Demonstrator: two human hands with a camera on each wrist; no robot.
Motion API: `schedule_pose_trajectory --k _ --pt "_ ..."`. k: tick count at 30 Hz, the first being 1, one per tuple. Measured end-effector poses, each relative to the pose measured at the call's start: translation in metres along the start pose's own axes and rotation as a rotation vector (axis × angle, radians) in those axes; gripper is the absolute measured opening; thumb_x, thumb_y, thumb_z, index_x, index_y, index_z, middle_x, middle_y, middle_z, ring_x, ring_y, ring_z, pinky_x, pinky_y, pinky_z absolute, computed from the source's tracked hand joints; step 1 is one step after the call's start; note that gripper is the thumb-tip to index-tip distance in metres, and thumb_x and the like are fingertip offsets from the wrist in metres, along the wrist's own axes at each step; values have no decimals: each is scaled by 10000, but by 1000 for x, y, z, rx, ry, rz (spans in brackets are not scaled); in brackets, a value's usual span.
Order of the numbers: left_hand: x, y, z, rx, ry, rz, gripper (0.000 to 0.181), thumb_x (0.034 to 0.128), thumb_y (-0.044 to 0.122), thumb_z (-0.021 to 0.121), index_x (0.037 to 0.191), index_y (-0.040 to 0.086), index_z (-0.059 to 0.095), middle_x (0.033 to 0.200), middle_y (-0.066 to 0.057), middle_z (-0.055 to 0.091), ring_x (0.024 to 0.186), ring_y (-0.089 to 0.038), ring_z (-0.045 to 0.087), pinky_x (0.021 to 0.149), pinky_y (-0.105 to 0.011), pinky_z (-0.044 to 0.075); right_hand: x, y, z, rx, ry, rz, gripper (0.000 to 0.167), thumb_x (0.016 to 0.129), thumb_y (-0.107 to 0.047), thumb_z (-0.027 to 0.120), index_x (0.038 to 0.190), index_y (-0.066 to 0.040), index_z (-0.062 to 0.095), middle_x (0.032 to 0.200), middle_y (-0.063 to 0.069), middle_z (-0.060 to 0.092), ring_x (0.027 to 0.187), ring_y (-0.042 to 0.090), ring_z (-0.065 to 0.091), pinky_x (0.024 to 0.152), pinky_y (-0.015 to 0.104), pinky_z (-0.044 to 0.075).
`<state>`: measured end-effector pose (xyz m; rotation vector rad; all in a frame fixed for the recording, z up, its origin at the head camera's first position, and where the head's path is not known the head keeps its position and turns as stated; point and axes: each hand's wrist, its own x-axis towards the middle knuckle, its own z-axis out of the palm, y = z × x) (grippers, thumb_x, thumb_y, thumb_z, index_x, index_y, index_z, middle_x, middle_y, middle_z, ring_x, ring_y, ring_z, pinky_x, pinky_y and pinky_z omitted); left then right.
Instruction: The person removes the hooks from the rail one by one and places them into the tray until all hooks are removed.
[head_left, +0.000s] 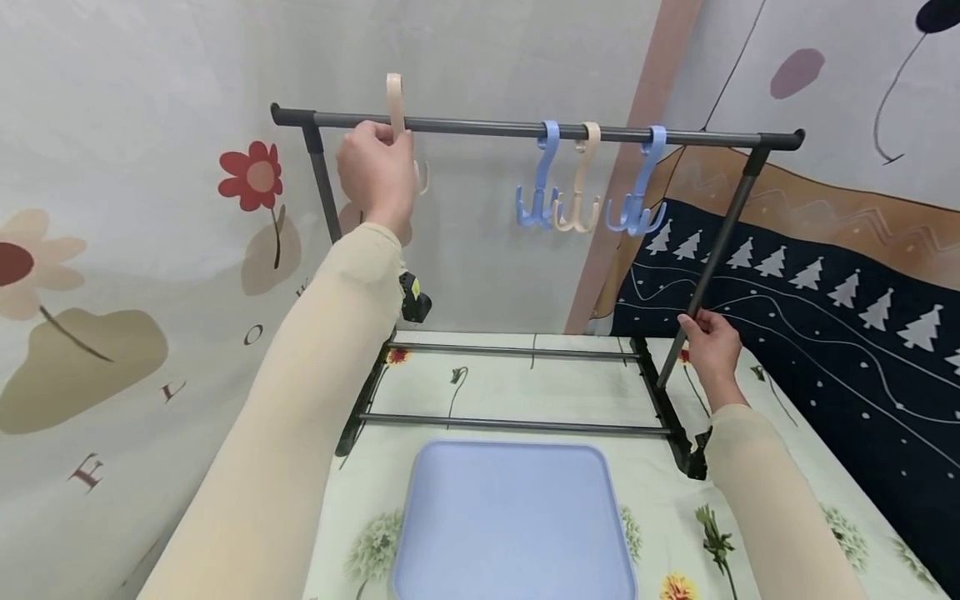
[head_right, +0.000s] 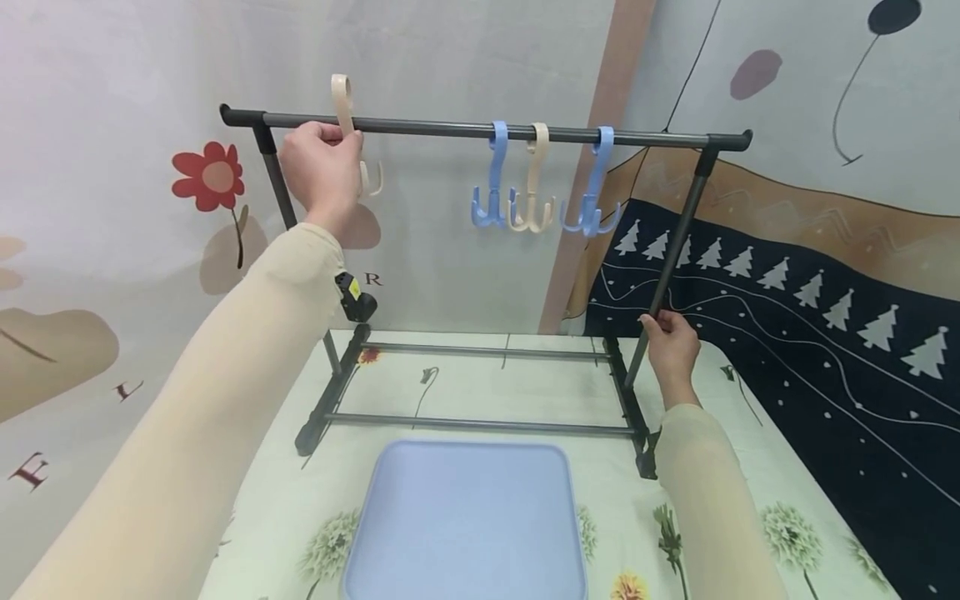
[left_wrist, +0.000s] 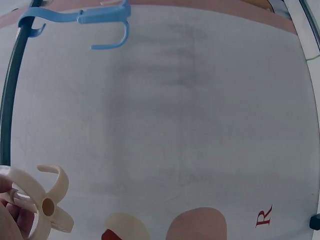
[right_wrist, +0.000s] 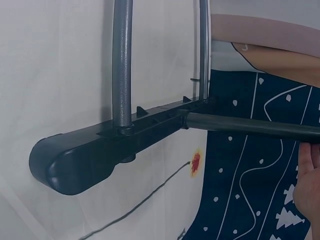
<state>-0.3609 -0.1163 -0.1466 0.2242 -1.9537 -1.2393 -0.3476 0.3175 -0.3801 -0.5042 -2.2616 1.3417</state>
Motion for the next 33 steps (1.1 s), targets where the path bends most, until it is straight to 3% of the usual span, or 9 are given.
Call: schedule_pose_trajectory --k 8,12,15,21,27,33 --pt "-13 -4 -5 -105 -36 -3 218 948 278 666 1093 127 727 1047 -23 712 923 -100 609 811 -280 482 0 -1 -2 -10 -26 -2 484 1013 -403 543 1354 -62 570 1313 128 603 1121 245 547 868 334 448" --pt "-23 -9 -12 -55 -93 -42 267 950 366 652 1134 181 710 1081 16 699 951 -102 616 828 -329 485 -1 1 -3 -16 -35 -22 494 1021 -406 520 1363 -52 557 1333 143 593 1162 286 550 911 388 451" --pt "-29 -15 -17 -2 -123 -67 308 940 423 653 1158 210 702 1099 36 697 966 -112 627 832 -342 476 -1 1 -2 -13 -39 -31 502 1023 -414 511 1365 -48 552 1335 147 588 1176 296 548 892 365 467" --pt "-40 -38 -16 -72 -173 -35 301 926 342 700 1130 121 710 1057 -34 707 944 -134 635 848 -316 512 -3 0 -2 -16 -39 -34 496 1026 -410 508 1348 -36 554 1323 164 585 1167 307 548 923 424 463" --pt "-56 -62 -12 -212 -300 -4 286 923 265 714 1109 49 690 1022 -82 688 932 -159 637 859 -350 530 -5 -2 -3 -16 -27 -21 478 1025 -400 517 1331 -35 562 1315 162 588 1163 306 550 937 436 453" --pt "-79 -84 -4 -217 -375 -32 272 915 262 730 1083 53 687 1006 -79 691 930 -168 646 850 -374 540 -6 -4 -3 -27 -12 -25 459 1022 -384 533 1330 -46 574 1290 145 606 1143 296 563 901 395 462"
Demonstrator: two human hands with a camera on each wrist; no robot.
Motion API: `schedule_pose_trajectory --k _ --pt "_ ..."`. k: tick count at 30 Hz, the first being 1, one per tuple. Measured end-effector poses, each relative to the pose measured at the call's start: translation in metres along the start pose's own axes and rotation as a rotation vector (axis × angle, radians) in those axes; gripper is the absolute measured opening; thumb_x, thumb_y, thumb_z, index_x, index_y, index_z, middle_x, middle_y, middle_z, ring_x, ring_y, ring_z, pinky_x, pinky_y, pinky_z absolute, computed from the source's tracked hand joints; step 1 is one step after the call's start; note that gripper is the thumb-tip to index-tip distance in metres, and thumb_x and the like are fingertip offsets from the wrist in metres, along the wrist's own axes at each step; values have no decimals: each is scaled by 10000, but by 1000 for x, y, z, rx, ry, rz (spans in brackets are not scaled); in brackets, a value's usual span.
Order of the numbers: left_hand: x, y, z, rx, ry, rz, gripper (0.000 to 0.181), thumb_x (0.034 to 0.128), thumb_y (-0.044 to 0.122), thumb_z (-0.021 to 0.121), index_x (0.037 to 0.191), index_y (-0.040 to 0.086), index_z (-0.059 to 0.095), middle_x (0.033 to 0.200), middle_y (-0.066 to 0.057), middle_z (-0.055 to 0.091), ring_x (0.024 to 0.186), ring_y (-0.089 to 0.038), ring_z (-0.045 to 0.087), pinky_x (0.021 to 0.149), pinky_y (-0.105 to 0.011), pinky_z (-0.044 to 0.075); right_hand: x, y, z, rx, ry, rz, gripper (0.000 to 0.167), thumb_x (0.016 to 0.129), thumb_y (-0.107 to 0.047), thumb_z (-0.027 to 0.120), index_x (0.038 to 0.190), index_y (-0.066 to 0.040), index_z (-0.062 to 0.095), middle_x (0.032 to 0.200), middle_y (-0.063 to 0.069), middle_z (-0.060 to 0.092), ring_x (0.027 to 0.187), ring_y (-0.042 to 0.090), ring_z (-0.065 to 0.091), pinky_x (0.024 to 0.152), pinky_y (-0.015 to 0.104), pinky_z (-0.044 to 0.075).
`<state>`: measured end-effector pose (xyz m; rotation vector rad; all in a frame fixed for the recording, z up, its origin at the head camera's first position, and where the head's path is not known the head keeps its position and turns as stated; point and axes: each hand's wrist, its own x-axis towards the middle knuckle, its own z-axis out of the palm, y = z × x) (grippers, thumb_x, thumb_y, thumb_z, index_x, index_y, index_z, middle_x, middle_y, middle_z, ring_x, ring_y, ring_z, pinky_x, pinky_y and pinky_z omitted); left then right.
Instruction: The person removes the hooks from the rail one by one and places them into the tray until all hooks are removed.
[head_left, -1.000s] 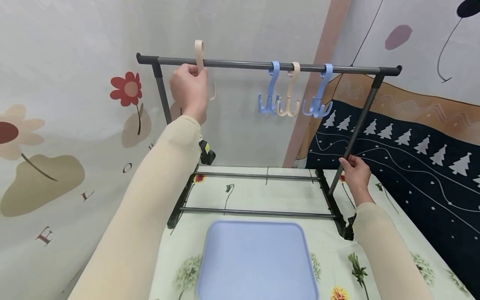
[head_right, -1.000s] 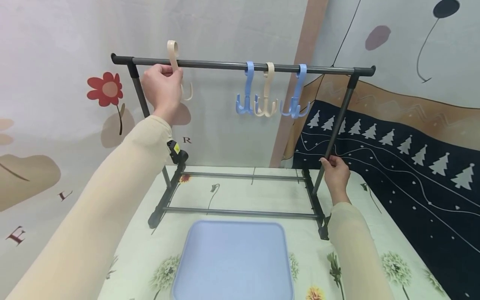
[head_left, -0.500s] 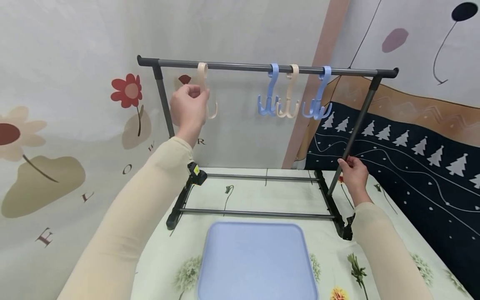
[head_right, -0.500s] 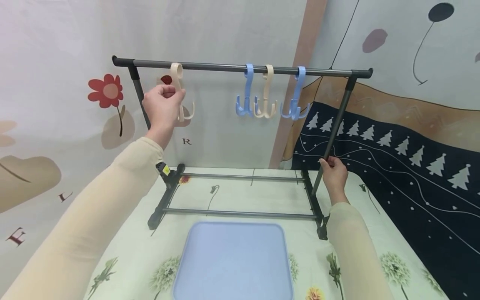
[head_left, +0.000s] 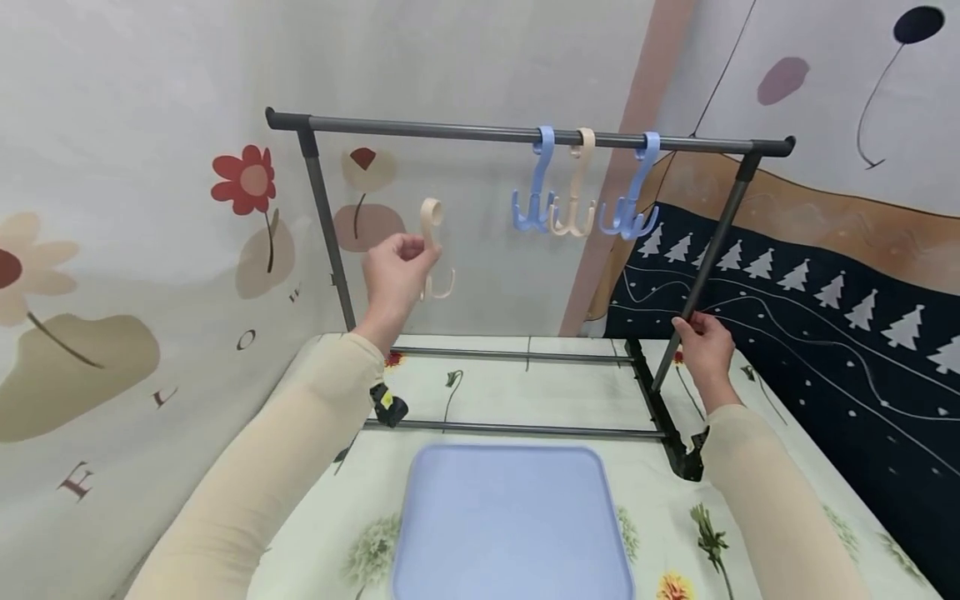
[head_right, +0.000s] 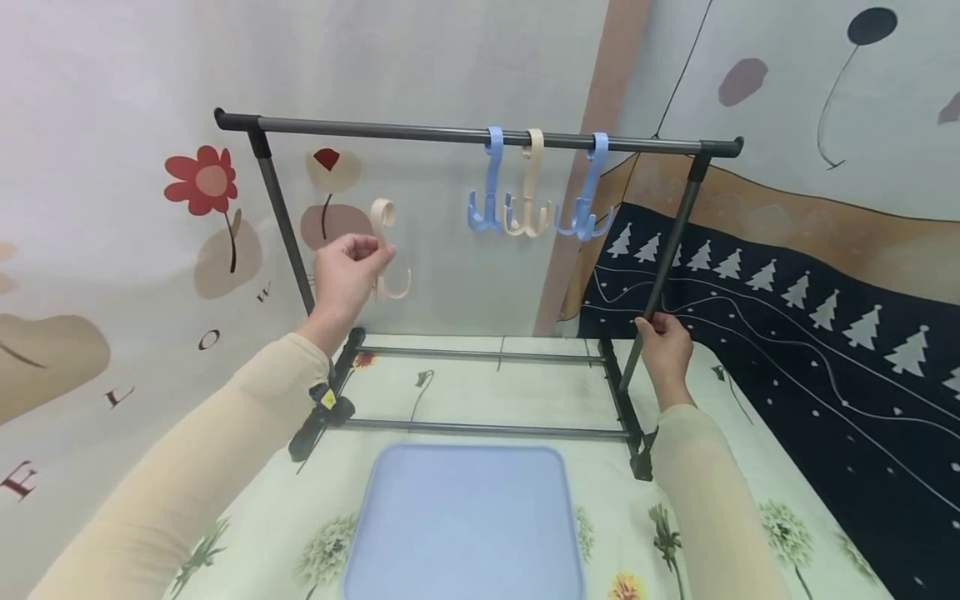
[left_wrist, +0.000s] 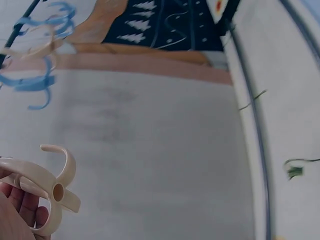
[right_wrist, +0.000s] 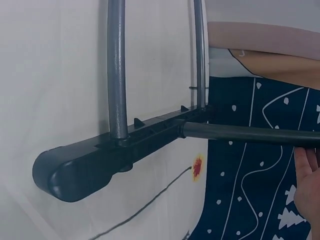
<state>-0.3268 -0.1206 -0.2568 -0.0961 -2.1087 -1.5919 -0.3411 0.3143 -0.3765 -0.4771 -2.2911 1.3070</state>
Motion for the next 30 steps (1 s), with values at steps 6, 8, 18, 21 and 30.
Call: schedule_pose_trajectory --k 6,8,18,21,30 --pt "-22 -23 12 18 -64 -27 246 911 254 738 1052 59 687 1001 -74 699 935 -192 656 862 -391 534 -3 -1 1 -17 -18 -17 450 1028 -379 527 1336 -57 592 1281 151 615 1105 298 574 851 375 479" --pt "-28 -30 17 14 -85 -35 241 907 258 742 1038 63 686 996 -69 698 936 -199 657 859 -397 534 -3 -1 0 -21 -22 -22 453 1032 -377 519 1345 -57 585 1280 153 611 1093 298 573 854 382 478" --pt "-56 -56 33 -75 -180 -94 211 887 213 766 990 44 694 959 -86 706 903 -218 662 842 -407 535 -6 4 -4 -39 -39 -64 509 1032 -420 487 1347 -31 578 1277 186 594 1111 330 567 891 442 472" --pt "-65 -62 35 -93 -202 -113 213 887 215 768 991 44 695 958 -88 704 910 -219 659 848 -417 533 -6 7 -3 -41 -43 -75 512 1033 -423 485 1341 -25 582 1271 195 598 1098 334 558 886 444 463" --pt "-83 -74 48 -120 -263 -151 161 880 195 775 926 66 690 920 -54 685 915 -196 657 841 -378 533 -4 7 -4 -39 -59 -88 507 1036 -411 493 1335 -11 579 1278 213 607 1137 364 554 941 486 447"
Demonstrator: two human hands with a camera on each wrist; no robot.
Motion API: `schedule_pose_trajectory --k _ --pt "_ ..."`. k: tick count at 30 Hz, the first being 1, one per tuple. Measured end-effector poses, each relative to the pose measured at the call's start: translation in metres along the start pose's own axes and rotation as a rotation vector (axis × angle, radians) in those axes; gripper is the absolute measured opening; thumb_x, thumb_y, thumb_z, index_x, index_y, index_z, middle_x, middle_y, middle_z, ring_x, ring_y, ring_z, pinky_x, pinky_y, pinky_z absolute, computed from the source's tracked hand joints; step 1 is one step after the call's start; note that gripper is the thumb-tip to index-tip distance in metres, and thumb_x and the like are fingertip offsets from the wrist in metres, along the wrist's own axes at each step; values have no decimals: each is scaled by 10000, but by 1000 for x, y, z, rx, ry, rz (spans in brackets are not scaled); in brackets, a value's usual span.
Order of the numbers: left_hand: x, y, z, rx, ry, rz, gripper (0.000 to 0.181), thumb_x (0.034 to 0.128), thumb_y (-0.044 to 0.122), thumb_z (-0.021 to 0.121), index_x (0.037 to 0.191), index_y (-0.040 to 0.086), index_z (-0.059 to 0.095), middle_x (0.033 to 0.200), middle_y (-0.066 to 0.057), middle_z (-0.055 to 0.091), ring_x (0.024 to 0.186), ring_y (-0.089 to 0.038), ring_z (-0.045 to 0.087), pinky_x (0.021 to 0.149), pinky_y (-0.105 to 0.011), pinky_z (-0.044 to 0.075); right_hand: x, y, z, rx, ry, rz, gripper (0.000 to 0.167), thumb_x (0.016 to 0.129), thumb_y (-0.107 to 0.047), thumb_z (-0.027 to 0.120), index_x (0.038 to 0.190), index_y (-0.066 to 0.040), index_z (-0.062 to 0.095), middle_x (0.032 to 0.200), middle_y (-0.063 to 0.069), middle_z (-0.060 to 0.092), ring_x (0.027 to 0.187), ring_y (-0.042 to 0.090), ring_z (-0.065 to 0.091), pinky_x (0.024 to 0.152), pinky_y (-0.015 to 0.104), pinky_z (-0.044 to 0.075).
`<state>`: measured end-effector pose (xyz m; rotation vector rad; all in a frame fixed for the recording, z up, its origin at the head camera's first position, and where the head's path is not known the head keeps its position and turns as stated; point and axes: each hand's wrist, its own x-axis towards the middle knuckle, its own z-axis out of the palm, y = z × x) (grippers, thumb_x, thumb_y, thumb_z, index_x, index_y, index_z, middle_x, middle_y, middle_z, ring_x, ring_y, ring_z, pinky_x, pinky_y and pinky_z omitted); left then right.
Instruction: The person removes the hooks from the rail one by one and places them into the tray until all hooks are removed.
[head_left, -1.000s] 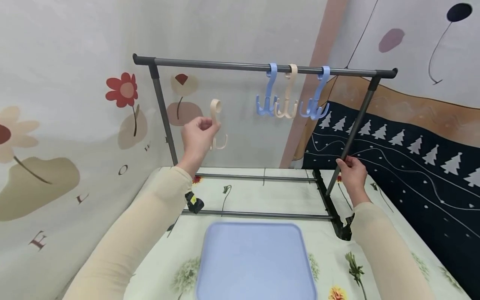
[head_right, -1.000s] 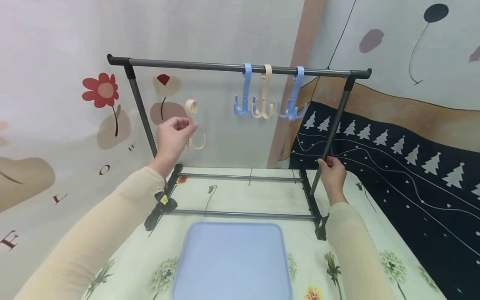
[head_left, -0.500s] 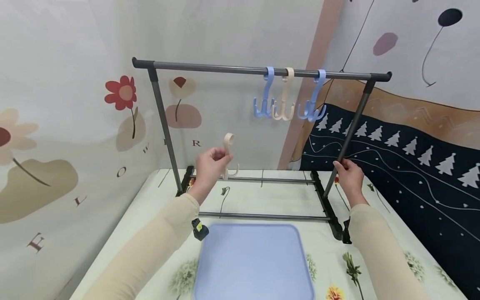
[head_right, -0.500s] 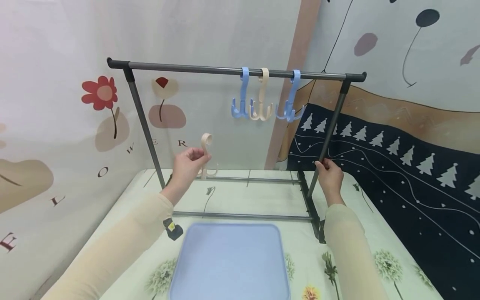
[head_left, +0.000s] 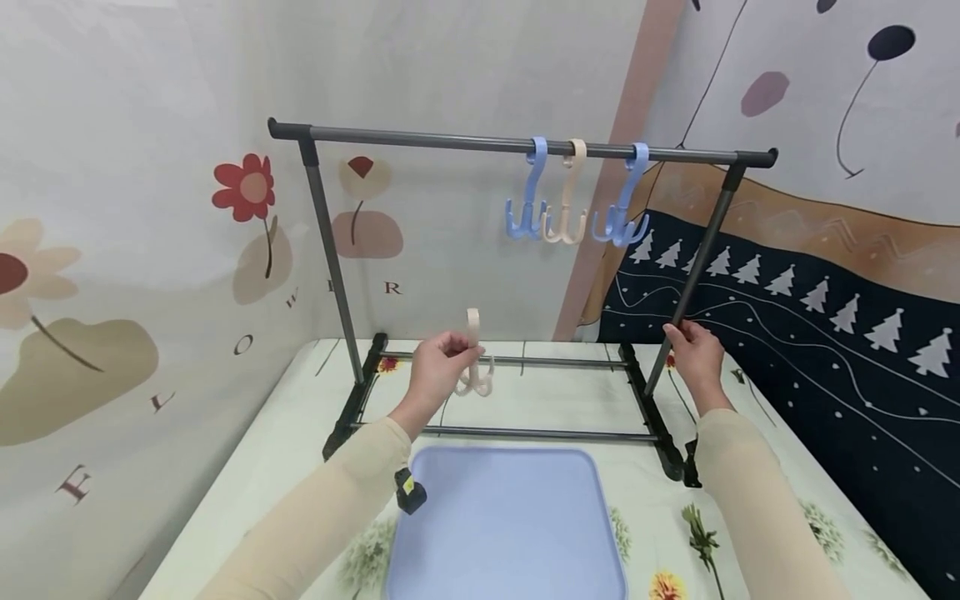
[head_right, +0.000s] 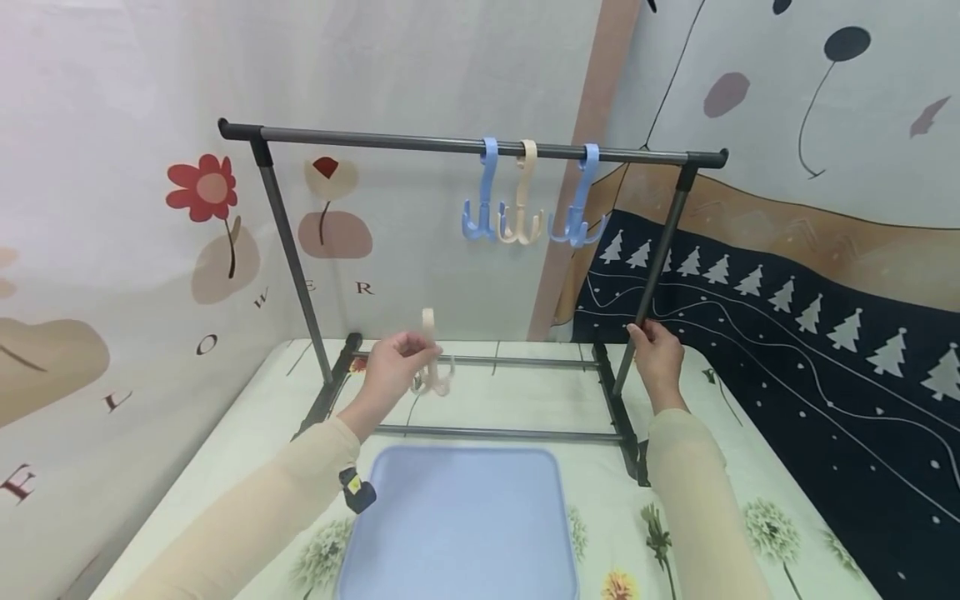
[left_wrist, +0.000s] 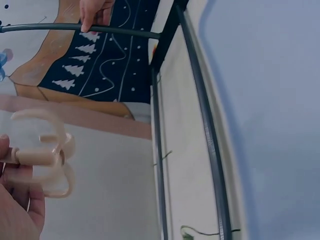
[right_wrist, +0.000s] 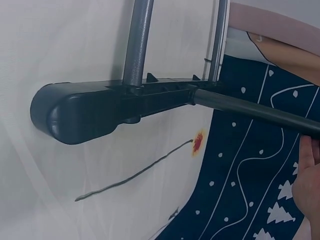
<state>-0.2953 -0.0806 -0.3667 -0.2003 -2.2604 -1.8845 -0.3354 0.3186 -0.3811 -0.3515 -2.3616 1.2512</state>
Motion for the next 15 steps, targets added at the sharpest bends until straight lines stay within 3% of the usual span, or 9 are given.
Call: schedule_pose_trajectory --k 10,15 --pt "-12 -14 21 11 -144 24 120 865 179 788 878 100 699 880 -15 707 847 -167 655 761 -328 532 -1 0 -1 -3 -11 -11 517 1038 -424 476 1322 -5 580 1251 215 624 1060 334 570 868 437 456" --pt "-21 -17 35 34 -200 -26 145 858 190 796 896 85 703 881 4 712 828 -138 636 734 -301 529 -1 1 -1 -7 -19 1 534 1034 -451 462 1318 -15 583 1234 203 629 1013 312 577 829 403 457"
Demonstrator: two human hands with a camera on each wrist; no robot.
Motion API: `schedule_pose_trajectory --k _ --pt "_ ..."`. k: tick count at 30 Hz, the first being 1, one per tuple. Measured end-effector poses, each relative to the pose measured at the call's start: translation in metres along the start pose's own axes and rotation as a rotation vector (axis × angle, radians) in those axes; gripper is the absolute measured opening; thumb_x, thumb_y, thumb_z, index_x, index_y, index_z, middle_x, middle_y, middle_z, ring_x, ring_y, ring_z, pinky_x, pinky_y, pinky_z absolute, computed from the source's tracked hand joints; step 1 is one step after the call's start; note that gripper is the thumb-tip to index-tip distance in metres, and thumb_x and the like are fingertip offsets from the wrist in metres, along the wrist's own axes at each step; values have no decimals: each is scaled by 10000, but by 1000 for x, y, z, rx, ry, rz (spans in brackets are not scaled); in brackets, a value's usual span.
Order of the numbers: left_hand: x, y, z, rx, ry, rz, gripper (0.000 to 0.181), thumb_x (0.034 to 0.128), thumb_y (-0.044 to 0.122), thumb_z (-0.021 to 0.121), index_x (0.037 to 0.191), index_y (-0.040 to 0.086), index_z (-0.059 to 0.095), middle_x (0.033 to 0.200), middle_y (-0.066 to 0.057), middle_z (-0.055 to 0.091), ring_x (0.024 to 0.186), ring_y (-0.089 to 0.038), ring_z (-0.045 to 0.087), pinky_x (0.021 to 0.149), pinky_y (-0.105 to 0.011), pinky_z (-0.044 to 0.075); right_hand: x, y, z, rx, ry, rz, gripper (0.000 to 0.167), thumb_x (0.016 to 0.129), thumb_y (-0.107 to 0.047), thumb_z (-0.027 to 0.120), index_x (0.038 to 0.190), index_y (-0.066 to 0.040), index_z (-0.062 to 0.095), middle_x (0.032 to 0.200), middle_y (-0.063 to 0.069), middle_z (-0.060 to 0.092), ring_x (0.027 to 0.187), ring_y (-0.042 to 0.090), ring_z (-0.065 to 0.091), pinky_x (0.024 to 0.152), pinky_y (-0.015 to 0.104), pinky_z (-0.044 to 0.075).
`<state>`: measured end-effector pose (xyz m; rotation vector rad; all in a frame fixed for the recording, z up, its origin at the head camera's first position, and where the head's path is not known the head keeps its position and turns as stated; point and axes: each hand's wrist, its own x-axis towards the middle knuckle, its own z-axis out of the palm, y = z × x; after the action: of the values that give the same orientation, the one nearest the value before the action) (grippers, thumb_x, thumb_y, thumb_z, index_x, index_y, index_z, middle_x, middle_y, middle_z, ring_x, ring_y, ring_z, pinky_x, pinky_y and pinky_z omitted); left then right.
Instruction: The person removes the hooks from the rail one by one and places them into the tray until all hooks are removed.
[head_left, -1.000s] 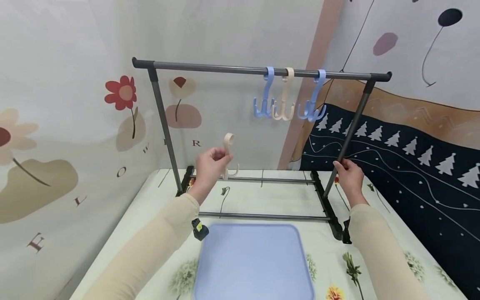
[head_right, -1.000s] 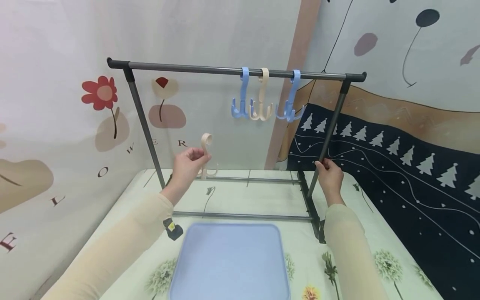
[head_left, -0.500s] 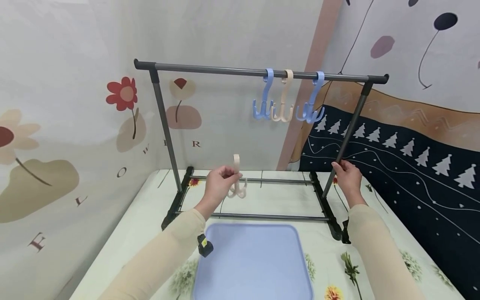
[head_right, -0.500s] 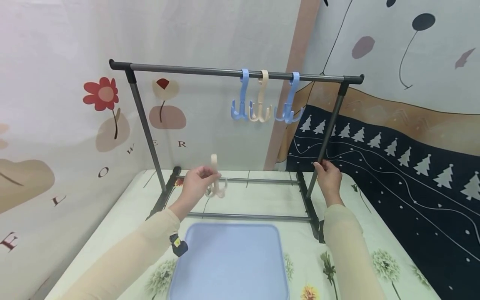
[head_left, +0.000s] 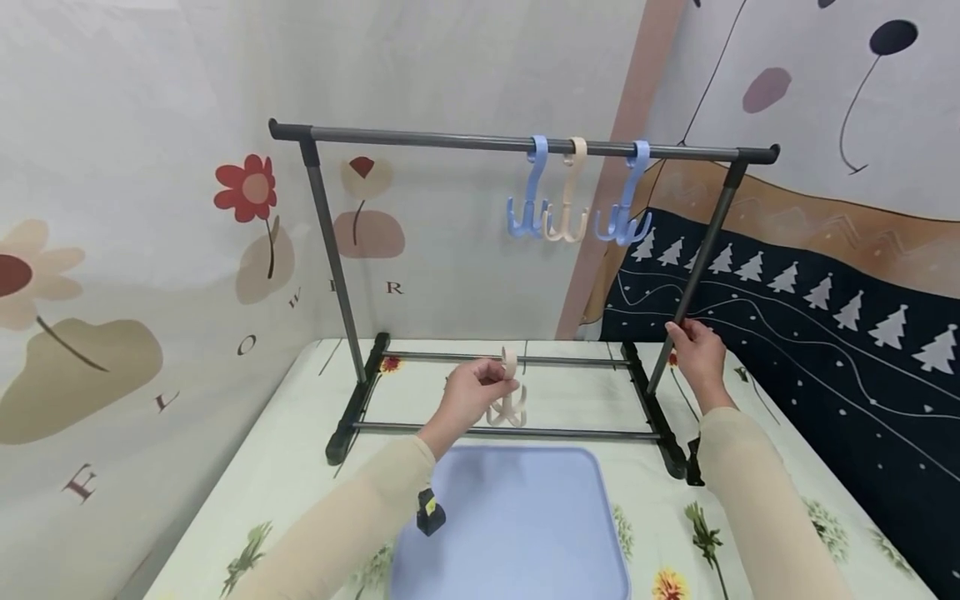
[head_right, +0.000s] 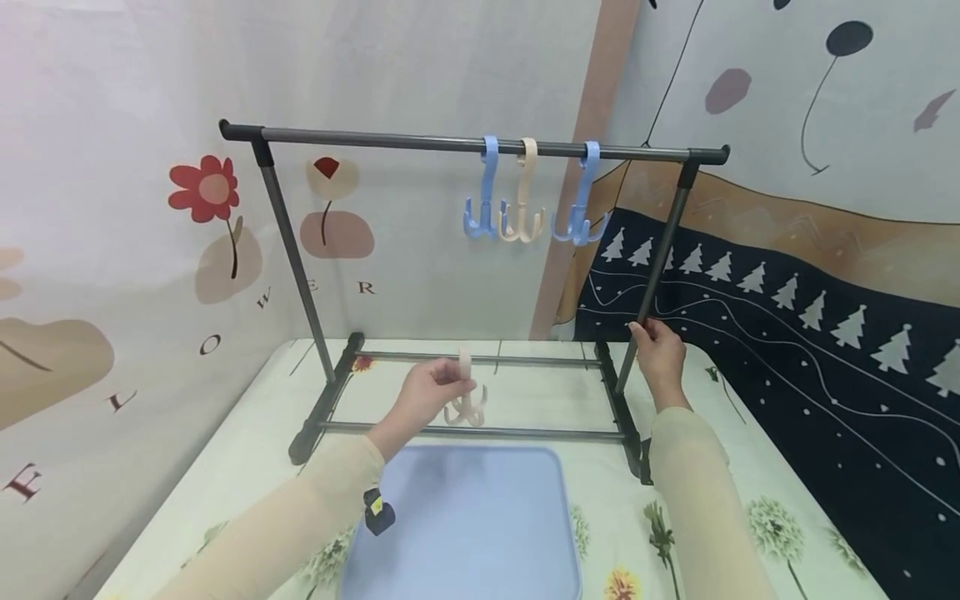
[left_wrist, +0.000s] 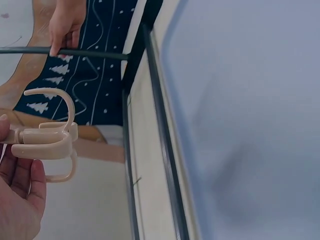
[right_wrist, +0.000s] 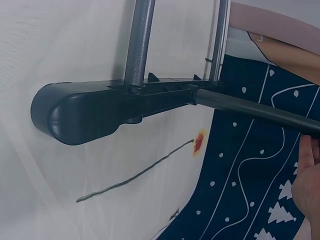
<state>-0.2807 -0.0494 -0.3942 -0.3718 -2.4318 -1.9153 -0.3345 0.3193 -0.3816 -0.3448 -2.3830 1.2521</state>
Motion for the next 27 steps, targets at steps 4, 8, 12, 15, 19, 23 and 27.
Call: schedule_pose_trajectory --k 4,8,12,15,19,23,27 --pt "-4 -6 12 -18 -32 4 153 858 180 794 892 64 700 866 4 712 807 -132 629 725 -288 525 0 2 0 2 -1 -2 526 1037 -440 467 1320 -11 579 1258 211 621 1082 343 566 898 455 456" --pt "-8 -9 23 -14 -57 -8 149 861 191 790 896 75 703 859 19 707 803 -124 625 719 -287 526 0 3 0 5 5 2 517 1037 -437 472 1313 -14 581 1254 208 623 1068 350 574 890 446 453" --pt "-12 -13 33 -19 -81 -32 154 859 194 793 894 74 704 851 16 703 792 -124 620 697 -291 526 0 3 0 16 6 7 522 1034 -451 470 1310 -23 584 1232 201 629 1024 347 587 898 446 451" --pt "-16 -17 40 -22 -111 -53 143 863 190 789 895 82 703 859 19 703 799 -125 628 713 -299 534 -1 3 2 16 10 4 518 1032 -446 479 1309 -23 587 1227 208 629 1021 328 569 952 477 433" --pt "-20 -20 46 -10 -139 -45 125 862 167 788 887 80 701 859 20 699 794 -122 640 728 -297 543 -1 2 4 9 10 3 496 1032 -432 489 1295 -26 595 1202 202 637 964 288 565 923 461 438" --pt "-21 -23 52 -12 -157 -7 109 853 109 783 868 43 698 836 6 693 764 -106 639 709 -268 540 -1 1 4 5 17 4 494 1033 -432 484 1293 -27 597 1188 197 640 923 280 578 828 414 448" --pt "-21 -29 57 16 -173 15 104 846 86 781 850 29 694 809 9 684 746 -79 627 691 -234 527 0 1 3 -1 29 3 523 1031 -447 479 1320 -24 587 1223 206 634 1009 301 559 878 429 443"
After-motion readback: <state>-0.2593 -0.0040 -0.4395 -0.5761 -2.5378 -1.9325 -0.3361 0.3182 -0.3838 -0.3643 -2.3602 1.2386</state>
